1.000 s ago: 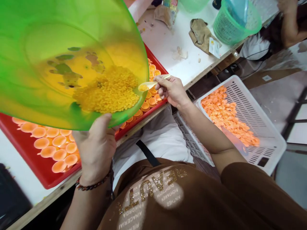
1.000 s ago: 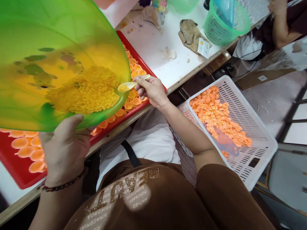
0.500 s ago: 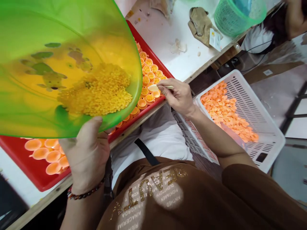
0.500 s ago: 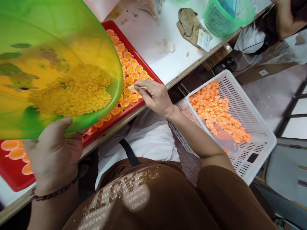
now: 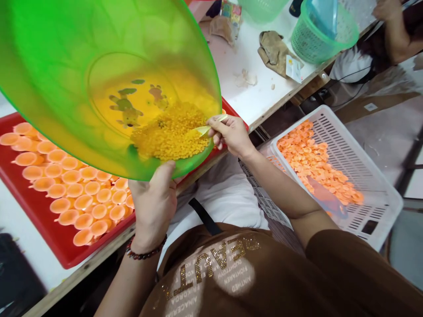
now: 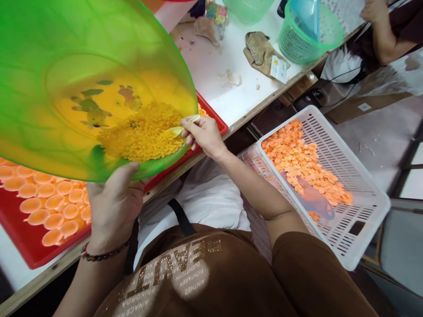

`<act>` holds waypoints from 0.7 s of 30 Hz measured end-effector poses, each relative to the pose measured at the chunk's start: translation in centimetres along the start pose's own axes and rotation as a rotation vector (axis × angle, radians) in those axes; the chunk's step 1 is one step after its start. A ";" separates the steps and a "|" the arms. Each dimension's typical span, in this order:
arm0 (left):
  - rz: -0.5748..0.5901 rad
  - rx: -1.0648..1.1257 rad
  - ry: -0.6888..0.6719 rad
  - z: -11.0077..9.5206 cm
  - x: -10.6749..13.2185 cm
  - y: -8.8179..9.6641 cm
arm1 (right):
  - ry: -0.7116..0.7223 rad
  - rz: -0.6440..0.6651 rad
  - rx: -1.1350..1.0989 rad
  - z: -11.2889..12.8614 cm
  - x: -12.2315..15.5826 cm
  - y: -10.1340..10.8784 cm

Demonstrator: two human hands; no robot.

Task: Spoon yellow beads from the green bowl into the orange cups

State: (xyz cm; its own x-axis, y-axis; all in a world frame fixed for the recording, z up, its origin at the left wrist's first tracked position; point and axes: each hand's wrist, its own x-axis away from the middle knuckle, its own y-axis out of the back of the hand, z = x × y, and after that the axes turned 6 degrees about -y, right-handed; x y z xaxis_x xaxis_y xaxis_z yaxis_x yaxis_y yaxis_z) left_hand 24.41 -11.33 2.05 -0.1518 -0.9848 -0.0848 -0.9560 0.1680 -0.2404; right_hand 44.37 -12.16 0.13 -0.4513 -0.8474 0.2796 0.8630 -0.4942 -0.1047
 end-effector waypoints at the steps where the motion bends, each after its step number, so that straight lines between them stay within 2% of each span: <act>1: -0.034 0.015 0.035 0.0 -0.1 0.1 | -0.032 -0.002 -0.051 0.2 0.0 0.3; 3: -0.090 0.057 0.072 -0.2 -0.2 0.3 | -0.073 -0.010 -0.112 0.7 0.0 1.2; 8: -0.091 0.053 0.049 -0.7 -0.6 1.1 | -0.035 -0.070 -0.077 1.3 0.2 4.6; 11: -0.103 0.057 -0.001 -0.7 -1.0 1.4 | 0.082 -0.116 0.050 0.7 0.2 6.7; 14: -0.117 0.086 -0.028 -0.7 -1.3 1.5 | 0.260 -0.139 0.262 -0.1 0.3 7.8; 18: -0.108 0.106 -0.023 -0.9 -1.3 1.4 | 0.529 -0.118 0.566 -0.2 0.8 7.9; 21: -0.105 0.094 -0.011 -1.0 -1.0 1.3 | 0.609 -0.145 0.624 0.5 1.1 7.3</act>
State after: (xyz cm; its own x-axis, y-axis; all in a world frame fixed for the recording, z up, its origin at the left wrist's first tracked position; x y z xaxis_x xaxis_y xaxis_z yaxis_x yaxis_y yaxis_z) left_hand 23.04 -10.14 2.79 -0.0487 -0.9967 -0.0647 -0.9387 0.0678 -0.3381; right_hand 50.31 -16.64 0.15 -0.4545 -0.8288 -0.3263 0.6743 -0.5595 0.4819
